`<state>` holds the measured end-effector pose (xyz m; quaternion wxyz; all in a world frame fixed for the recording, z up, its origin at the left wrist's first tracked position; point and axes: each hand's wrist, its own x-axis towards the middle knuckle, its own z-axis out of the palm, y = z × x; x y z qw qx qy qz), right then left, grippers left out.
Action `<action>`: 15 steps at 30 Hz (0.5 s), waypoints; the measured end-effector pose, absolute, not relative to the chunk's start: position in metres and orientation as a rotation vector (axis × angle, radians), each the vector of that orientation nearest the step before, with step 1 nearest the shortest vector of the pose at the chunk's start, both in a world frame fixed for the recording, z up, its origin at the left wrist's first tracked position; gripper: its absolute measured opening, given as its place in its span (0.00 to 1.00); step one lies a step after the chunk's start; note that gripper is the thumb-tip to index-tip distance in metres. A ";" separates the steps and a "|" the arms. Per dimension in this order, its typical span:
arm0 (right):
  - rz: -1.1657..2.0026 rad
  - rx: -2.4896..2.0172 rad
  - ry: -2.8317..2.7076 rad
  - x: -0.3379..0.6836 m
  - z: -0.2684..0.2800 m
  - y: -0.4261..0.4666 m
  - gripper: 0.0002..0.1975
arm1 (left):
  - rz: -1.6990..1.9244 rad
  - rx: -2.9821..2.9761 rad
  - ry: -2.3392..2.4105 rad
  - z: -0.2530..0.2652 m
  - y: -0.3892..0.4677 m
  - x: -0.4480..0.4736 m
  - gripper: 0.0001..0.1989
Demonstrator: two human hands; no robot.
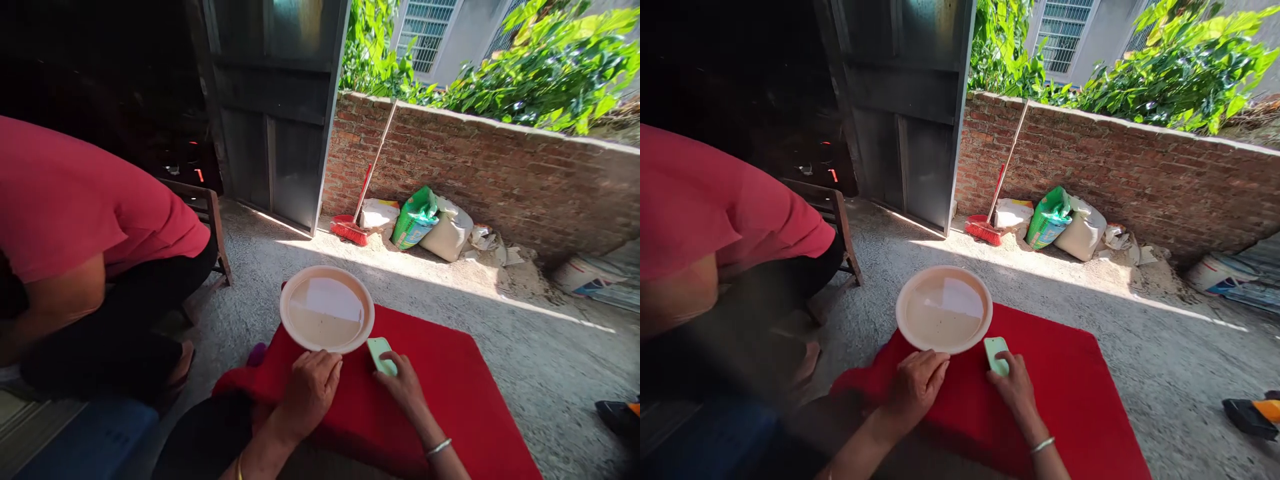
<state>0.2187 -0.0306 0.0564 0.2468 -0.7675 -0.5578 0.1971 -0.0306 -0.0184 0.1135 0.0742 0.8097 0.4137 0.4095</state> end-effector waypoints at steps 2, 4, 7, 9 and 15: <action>0.388 -2.274 -1.382 0.241 0.072 -0.009 0.17 | 1.432 2.295 1.254 0.114 -0.010 -0.039 0.11; 0.297 -2.385 -1.330 0.248 0.084 0.013 0.19 | 1.564 2.134 1.274 0.115 0.000 -0.047 0.10; 0.281 -2.451 -1.363 0.229 0.086 0.029 0.19 | 1.645 1.925 1.320 0.117 0.011 -0.054 0.10; 0.299 -2.432 -1.419 0.206 0.077 0.020 0.18 | 1.638 1.834 1.337 0.118 0.014 -0.056 0.10; 0.700 -1.903 -1.733 0.181 0.054 -0.058 0.15 | 1.631 1.739 1.320 0.124 0.005 -0.056 0.11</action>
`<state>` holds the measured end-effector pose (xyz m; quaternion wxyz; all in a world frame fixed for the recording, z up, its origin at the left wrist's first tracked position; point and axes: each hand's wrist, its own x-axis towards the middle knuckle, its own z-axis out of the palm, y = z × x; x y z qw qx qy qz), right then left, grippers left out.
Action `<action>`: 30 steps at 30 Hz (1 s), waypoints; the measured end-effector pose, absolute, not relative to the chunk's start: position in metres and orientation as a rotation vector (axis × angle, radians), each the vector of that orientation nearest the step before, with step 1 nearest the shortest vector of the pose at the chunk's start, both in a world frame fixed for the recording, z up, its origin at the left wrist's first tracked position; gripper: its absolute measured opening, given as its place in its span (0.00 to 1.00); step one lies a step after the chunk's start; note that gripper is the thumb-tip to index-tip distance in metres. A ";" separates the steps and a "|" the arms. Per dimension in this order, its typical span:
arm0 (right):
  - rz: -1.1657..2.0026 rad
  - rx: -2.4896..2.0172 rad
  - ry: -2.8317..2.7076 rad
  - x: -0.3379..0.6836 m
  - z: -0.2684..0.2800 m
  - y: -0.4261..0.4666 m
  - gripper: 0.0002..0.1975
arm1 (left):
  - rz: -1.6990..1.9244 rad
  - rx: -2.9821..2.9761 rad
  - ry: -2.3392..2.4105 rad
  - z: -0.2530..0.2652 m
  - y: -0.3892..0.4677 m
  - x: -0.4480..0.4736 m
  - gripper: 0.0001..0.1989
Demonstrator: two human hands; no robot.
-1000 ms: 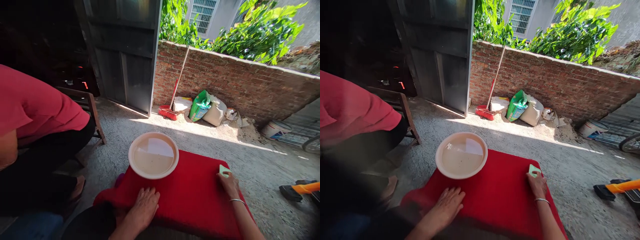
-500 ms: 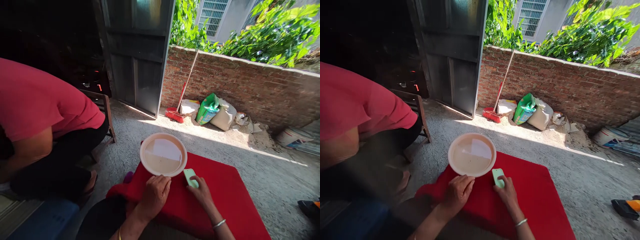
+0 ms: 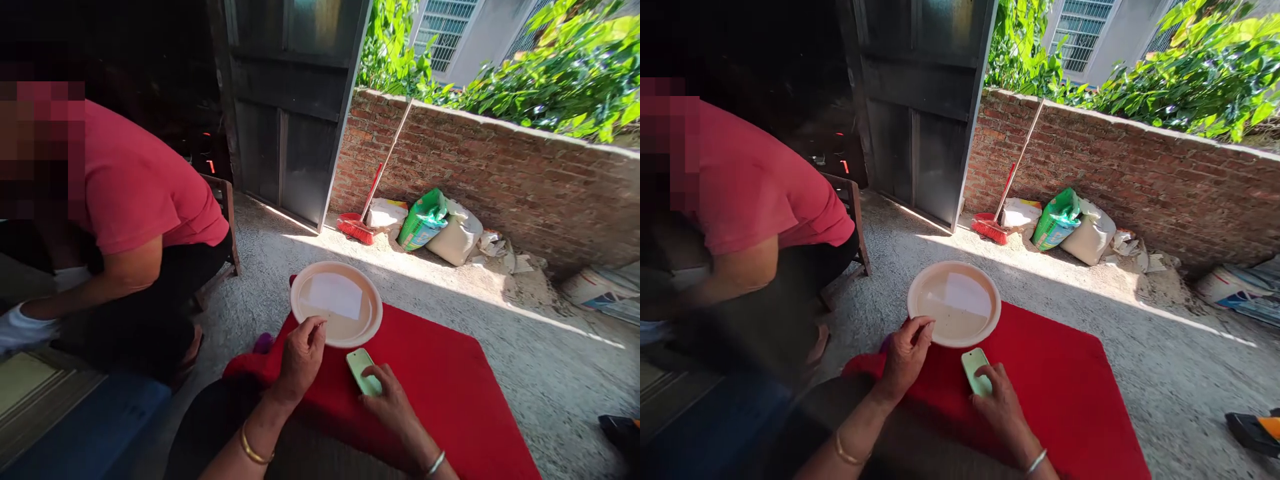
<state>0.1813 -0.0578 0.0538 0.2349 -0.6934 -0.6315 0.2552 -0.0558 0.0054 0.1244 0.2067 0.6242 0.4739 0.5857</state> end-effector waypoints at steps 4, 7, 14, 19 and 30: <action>0.620 -1.976 -1.442 0.226 0.064 -0.064 0.21 | 1.631 1.729 1.301 0.129 0.004 -0.056 0.11; 0.411 -2.206 -1.205 0.234 0.064 -0.053 0.22 | 1.629 1.730 1.284 0.128 0.006 -0.056 0.10; 0.682 -1.810 -1.880 0.102 0.049 -0.108 0.17 | 1.582 1.779 1.295 0.122 0.009 -0.052 0.10; 0.790 -1.741 -1.817 0.140 0.061 -0.135 0.18 | 1.558 1.807 1.317 0.119 0.010 -0.050 0.10; 0.716 -1.863 -1.829 0.134 0.045 -0.161 0.18 | 1.451 1.897 1.284 0.118 0.008 -0.042 0.11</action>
